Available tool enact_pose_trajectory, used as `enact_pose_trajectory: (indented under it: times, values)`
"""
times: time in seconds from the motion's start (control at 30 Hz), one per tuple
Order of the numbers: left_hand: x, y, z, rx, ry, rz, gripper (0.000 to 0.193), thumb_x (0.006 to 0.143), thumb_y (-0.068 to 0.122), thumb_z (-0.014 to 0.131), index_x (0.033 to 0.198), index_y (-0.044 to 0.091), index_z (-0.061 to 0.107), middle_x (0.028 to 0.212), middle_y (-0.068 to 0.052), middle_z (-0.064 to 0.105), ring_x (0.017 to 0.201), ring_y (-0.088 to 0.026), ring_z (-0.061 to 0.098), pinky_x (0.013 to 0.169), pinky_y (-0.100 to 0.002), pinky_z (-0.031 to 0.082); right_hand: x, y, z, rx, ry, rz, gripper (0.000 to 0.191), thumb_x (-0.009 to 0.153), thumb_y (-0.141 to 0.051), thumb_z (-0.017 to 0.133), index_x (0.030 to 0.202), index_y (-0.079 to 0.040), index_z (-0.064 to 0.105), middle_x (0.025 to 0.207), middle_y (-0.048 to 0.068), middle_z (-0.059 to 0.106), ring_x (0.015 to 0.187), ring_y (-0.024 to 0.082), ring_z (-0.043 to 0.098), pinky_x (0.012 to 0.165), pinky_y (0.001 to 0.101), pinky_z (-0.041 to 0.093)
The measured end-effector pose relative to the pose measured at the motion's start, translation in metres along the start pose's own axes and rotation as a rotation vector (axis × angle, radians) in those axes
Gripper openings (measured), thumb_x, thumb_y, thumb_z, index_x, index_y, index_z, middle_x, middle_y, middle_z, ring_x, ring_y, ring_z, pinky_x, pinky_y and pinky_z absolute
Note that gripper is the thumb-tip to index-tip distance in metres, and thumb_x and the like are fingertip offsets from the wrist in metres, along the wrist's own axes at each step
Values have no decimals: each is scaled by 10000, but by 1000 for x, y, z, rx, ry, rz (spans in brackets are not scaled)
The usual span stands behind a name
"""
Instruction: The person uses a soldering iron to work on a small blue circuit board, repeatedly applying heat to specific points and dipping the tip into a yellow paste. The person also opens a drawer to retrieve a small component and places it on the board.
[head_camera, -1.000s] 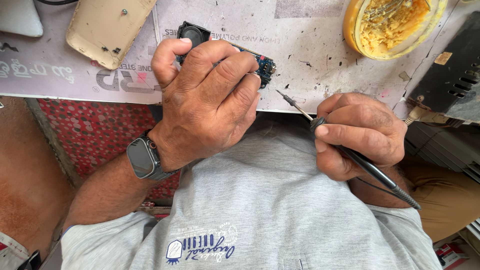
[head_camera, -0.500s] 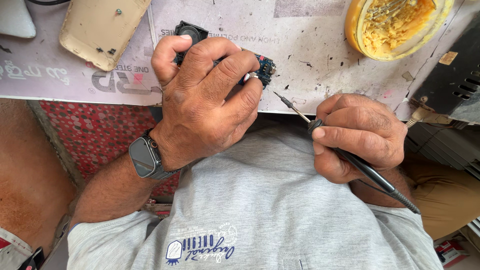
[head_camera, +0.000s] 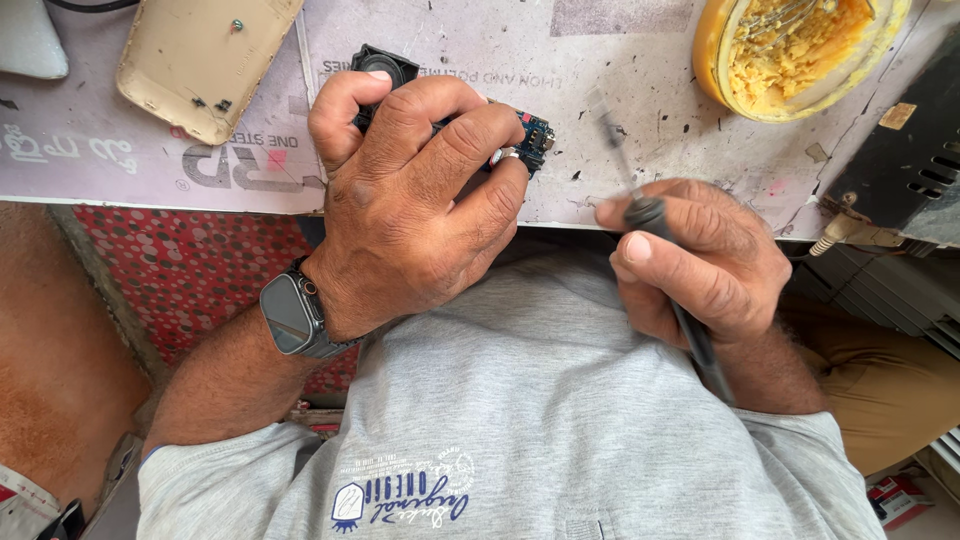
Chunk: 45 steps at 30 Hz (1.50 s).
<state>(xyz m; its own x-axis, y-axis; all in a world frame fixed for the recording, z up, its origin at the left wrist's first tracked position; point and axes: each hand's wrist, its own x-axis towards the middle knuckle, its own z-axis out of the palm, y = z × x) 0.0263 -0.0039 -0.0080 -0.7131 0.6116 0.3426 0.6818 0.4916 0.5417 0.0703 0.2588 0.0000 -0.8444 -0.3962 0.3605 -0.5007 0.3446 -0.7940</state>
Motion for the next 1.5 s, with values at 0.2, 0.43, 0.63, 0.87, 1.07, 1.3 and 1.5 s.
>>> enact_pose_trajectory:
  times: [0.2,0.43,0.63,0.87,1.07,1.3,1.5]
  values:
    - [1,0,1,-1,15,3,149,933,73,720,1081,70,727,1259,-47,636,1282,-243,556,1128,-522,235,-1,1,4,-91,10,-17,315,1037,-109,703,1294,-83,523,1198,219,700,871,256,707,712,367,607]
    - [1,0,0,10,15,17,121,940,62,702,1056,87,725,1257,-39,638,1276,-238,559,1124,-519,244,-4,7,5,-92,30,-44,295,1049,-113,685,1288,-47,525,1164,238,688,881,269,709,721,384,609]
    - [0,-2,1,-11,19,43,109,959,72,699,1061,99,723,1267,-31,633,1270,-223,556,1127,-518,251,-9,12,5,-18,94,-90,323,995,-167,696,1245,-15,561,994,205,642,844,269,705,695,399,609]
    - [0,-3,-3,-13,-11,62,113,953,78,692,1057,111,718,1269,-40,628,1231,-219,549,1120,-519,270,-11,10,3,-23,72,-58,324,1010,-164,694,1262,-13,559,1017,206,642,861,275,713,643,362,595]
    - [2,-3,-6,-29,-44,64,105,941,79,707,1042,108,720,1266,-49,628,1237,-232,555,1108,-523,283,-7,6,3,-12,72,-43,328,1013,-174,697,1271,-25,560,999,194,640,886,302,723,673,379,600]
    - [3,-2,-8,-45,-56,52,126,916,82,702,1038,108,718,1264,-47,631,1258,-239,558,1099,-525,288,-4,3,2,-95,10,-20,382,989,-111,779,1277,-38,539,1059,215,681,857,258,702,653,354,578]
    - [5,-3,-7,-46,-39,57,131,925,79,695,1053,106,714,1263,-42,634,1207,-224,561,1095,-519,287,-2,4,2,-127,19,-28,408,966,-100,801,1279,-43,545,1061,214,691,808,238,685,625,340,560]
